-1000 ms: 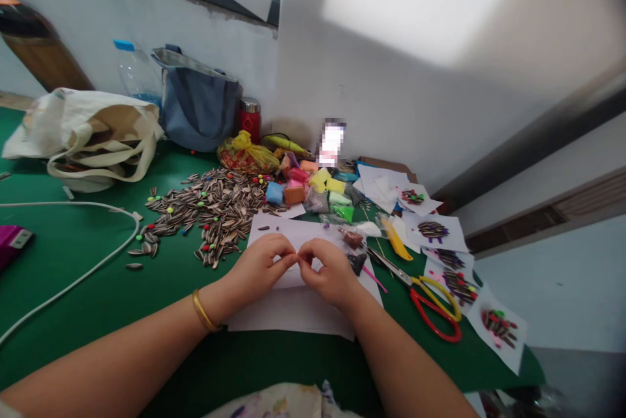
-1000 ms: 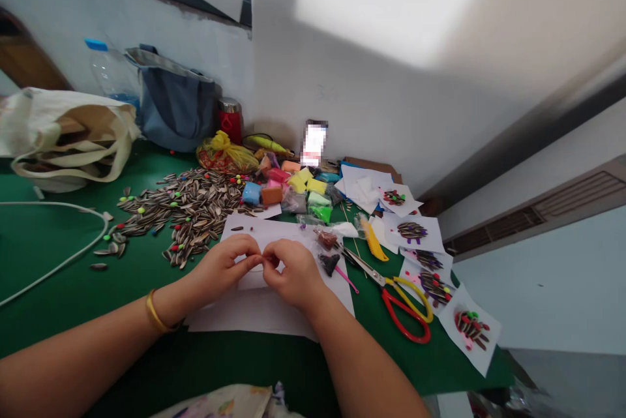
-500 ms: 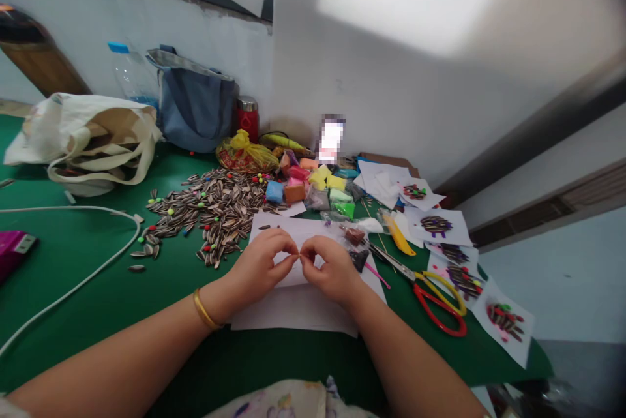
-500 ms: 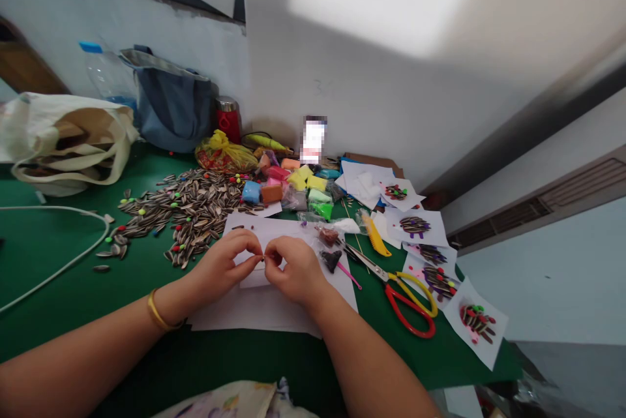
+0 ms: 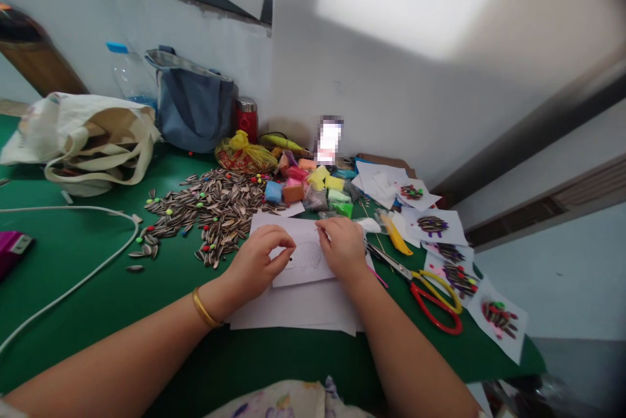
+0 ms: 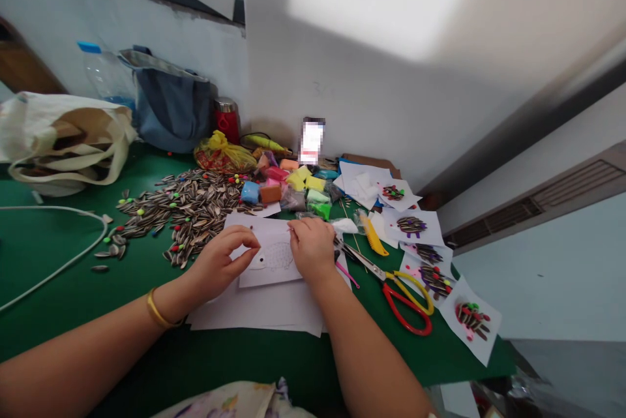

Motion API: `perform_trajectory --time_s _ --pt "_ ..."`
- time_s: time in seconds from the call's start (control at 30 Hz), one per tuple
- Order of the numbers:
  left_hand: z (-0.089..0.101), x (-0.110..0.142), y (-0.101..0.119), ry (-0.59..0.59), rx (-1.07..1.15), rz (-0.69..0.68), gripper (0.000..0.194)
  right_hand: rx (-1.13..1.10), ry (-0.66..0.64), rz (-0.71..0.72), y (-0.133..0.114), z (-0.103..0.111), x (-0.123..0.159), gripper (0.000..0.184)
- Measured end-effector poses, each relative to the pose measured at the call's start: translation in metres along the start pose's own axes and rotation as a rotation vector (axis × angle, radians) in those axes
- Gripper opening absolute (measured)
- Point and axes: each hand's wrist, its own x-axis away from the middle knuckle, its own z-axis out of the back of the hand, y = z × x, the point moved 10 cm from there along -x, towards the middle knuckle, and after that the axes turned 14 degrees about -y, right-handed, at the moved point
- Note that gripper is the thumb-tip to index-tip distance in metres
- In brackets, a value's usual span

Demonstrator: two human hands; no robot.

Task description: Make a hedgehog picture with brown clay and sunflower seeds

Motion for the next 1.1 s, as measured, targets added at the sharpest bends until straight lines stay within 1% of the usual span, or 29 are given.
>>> perform_trajectory --time_s 0.13,0.23,0.33,0.47,0.57,0.63,0.77,0.9,1.1 --pt "-0.001 -0.001 -0.002 -0.002 -0.023 0.02 0.011 0.124 -0.053 -0.021 -0.001 -0.014 -0.003 0.034" --pt "-0.002 -0.002 -0.005 -0.019 -0.048 0.045 0.012 0.144 -0.074 -0.006 -0.005 -0.017 -0.002 0.04" --pt "-0.002 -0.003 -0.012 -0.043 -0.124 0.076 0.012 0.11 -0.047 -0.014 -0.005 -0.01 0.002 0.039" --pt "-0.006 -0.006 -0.026 -0.109 -0.316 0.126 0.011 0.028 -0.04 0.012 -0.009 -0.002 0.007 0.032" --pt "-0.011 -0.008 -0.034 -0.142 -0.428 0.149 0.012 -0.016 -0.052 0.06 -0.017 -0.002 0.009 0.03" --pt "-0.014 -0.008 -0.035 -0.159 -0.464 0.153 0.015 -0.033 -0.074 0.102 -0.025 -0.005 0.01 0.03" --pt "-0.018 -0.006 -0.035 -0.173 -0.477 0.13 0.02 -0.057 -0.146 0.161 -0.037 -0.017 0.01 0.031" --pt "-0.018 -0.003 -0.036 -0.188 -0.435 0.121 0.014 -0.036 -0.215 0.181 -0.046 -0.028 0.012 0.034" --pt "-0.019 -0.003 -0.039 -0.209 -0.416 0.145 0.013 0.009 -0.239 0.192 -0.056 -0.032 0.014 0.033"
